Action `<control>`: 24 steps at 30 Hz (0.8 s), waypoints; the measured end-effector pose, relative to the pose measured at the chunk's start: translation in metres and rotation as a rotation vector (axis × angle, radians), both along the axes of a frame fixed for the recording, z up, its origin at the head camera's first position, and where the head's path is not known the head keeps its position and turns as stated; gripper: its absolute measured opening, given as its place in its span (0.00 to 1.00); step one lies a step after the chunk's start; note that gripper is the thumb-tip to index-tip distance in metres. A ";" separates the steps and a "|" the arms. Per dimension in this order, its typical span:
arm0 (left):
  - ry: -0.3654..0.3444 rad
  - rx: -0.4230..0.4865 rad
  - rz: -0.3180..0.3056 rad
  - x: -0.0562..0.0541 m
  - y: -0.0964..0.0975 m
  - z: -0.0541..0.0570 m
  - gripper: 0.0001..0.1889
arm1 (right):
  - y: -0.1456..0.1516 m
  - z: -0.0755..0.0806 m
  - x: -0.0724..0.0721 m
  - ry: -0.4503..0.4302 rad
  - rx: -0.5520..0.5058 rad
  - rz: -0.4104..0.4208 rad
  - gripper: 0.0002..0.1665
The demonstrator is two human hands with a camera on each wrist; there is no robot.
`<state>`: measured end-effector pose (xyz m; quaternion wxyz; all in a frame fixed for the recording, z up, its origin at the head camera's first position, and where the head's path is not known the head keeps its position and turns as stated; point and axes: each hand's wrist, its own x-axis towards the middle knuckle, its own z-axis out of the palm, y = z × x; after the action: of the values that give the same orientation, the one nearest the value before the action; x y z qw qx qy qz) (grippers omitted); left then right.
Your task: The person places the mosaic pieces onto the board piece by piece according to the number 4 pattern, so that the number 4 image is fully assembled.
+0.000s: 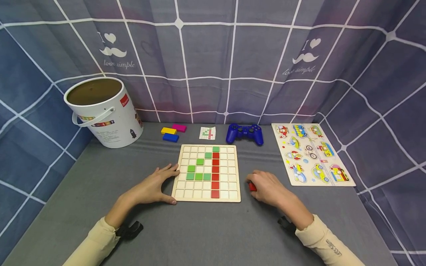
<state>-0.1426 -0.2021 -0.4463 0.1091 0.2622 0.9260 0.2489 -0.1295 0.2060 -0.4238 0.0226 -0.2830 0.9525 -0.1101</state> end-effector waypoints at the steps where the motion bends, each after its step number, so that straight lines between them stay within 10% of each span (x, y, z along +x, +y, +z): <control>1: 0.003 0.000 -0.001 0.000 0.000 0.000 0.55 | 0.000 0.000 -0.001 0.000 0.001 -0.002 0.20; 24: -0.012 -0.013 0.009 0.001 0.000 0.000 0.55 | -0.049 0.004 -0.021 0.042 -0.123 0.096 0.12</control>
<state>-0.1417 -0.2022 -0.4459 0.1152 0.2560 0.9280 0.2450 -0.1501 0.1573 -0.4202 -0.0095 -0.3316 0.9295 -0.1612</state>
